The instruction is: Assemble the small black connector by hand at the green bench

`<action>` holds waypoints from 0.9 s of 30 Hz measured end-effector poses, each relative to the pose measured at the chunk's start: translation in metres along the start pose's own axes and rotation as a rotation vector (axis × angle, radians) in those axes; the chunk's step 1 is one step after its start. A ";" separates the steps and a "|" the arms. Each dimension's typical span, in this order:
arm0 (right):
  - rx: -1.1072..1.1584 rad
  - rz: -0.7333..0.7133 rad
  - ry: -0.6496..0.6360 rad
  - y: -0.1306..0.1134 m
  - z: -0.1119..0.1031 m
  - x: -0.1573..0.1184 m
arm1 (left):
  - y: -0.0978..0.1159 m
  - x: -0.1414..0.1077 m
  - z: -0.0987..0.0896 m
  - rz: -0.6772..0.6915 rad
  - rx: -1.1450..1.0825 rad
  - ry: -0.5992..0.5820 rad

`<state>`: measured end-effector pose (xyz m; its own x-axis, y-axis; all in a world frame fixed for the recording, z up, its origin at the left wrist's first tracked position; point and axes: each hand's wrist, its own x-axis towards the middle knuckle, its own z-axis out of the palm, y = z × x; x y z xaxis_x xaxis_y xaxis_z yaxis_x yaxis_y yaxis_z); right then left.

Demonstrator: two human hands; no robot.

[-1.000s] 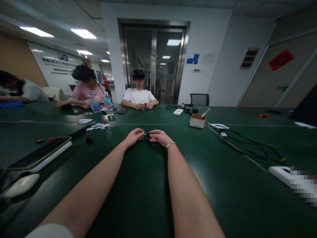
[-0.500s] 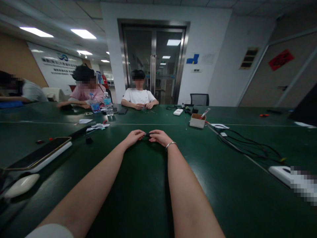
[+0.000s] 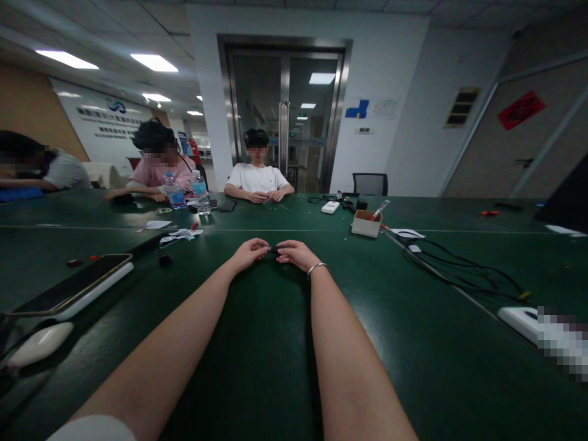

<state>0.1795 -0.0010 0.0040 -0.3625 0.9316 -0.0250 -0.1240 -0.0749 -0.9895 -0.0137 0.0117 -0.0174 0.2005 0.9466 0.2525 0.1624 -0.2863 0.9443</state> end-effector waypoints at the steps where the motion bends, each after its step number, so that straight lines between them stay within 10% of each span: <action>1: 0.005 -0.002 -0.003 0.000 0.000 0.000 | 0.000 0.000 0.000 -0.004 0.002 -0.001; 27: 0.024 -0.009 -0.011 0.002 -0.002 0.002 | 0.005 -0.004 0.001 -0.002 -0.003 0.051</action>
<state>0.1806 0.0016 0.0014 -0.3717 0.9283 -0.0144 -0.1496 -0.0752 -0.9859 -0.0130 0.0068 -0.0140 0.1503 0.9535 0.2614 0.1601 -0.2844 0.9452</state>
